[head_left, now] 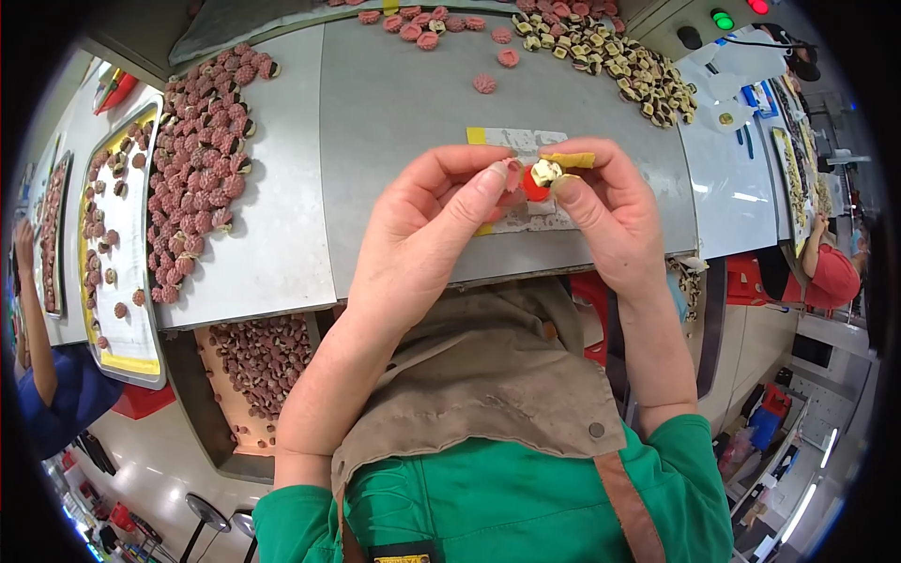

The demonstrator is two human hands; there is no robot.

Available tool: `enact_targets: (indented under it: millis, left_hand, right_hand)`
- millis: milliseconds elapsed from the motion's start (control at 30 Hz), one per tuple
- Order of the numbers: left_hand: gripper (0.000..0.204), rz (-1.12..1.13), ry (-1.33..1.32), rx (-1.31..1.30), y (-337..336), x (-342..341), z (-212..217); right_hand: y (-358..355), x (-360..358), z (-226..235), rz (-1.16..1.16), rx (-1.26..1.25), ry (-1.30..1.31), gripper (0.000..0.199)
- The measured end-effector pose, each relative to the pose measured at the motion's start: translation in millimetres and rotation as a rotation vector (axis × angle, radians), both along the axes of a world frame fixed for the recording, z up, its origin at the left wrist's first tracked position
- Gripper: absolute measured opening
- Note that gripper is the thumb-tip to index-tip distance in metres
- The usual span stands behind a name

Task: The person assembles small decorative food pieces by dipping components into adhesive, pressing the parts together by hand, and placing the assembled items onto a tray.

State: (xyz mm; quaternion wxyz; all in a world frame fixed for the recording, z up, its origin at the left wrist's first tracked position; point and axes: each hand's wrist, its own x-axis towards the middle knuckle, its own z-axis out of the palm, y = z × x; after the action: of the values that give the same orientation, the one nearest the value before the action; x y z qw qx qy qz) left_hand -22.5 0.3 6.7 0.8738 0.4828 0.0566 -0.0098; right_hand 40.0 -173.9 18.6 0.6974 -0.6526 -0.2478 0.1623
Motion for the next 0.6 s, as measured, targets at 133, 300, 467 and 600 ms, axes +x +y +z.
enact_targets:
  millis: [133, 300, 467, 600]
  left_hand:
    - [0.028, -0.004, -0.016, -0.023, -1.7, 1.3, 1.0]
    - [0.024, 0.113, -0.101, 0.085, -9.1, -3.0, -5.8]
    - [0.025, 0.107, -0.094, 0.110, -7.9, 0.2, -2.3]
    - [0.037, 0.119, -0.095, 0.096, -13.8, 2.6, 1.2]
  right_hand:
    - [9.0, -3.1, -2.2, -0.003, 0.020, -0.065, 0.018]
    - [13.5, -2.1, -2.0, -0.165, -0.237, -0.751, 0.020]
    - [9.8, 2.2, -5.3, -0.153, -0.304, -0.858, 0.028]
    - [11.2, 5.4, 2.4, -0.092, -0.290, -0.802, 0.033]
